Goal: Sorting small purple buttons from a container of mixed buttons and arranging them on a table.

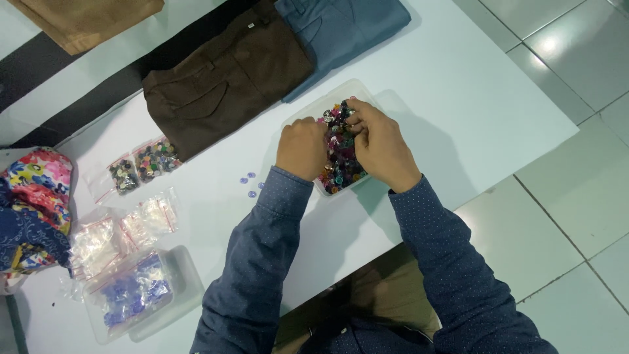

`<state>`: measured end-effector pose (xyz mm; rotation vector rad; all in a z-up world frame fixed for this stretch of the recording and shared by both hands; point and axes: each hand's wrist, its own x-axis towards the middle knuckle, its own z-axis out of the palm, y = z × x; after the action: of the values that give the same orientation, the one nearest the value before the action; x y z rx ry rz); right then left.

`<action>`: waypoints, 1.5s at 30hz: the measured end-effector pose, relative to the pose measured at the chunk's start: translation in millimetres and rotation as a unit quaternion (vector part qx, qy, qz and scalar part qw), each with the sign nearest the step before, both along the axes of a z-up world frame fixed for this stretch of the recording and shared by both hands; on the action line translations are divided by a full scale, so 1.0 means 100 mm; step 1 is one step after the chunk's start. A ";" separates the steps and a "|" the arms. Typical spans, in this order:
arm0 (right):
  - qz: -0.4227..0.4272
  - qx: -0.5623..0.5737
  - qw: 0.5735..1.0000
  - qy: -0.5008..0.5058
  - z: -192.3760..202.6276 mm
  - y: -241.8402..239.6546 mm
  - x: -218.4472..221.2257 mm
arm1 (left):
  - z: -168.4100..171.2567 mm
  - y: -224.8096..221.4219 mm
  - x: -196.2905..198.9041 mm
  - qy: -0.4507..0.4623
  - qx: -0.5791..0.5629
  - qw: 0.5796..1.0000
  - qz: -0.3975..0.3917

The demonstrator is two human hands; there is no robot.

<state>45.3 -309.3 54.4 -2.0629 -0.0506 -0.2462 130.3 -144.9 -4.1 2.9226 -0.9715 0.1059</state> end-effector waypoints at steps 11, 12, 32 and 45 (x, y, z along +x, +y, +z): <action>0.054 -0.170 0.975 0.130 0.25 0.02 -0.05 | 0.08 0.01 -0.07 0.095 -0.117 0.989 0.005; 0.050 -0.160 0.976 0.136 0.27 0.02 -0.07 | 0.08 0.02 -0.05 0.147 -0.171 0.974 -0.010; 0.140 -0.253 0.954 0.079 -0.13 0.00 0.04 | 0.04 0.12 -0.11 0.042 -0.164 0.986 -0.008; 0.012 -0.182 0.978 0.104 0.07 0.09 -0.14 | 0.15 0.22 -0.25 0.008 -0.361 0.932 -0.019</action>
<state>31.3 -299.9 61.4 -2.4410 0.0088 -0.0011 105.5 -122.6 11.3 2.2213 -0.7668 0.3522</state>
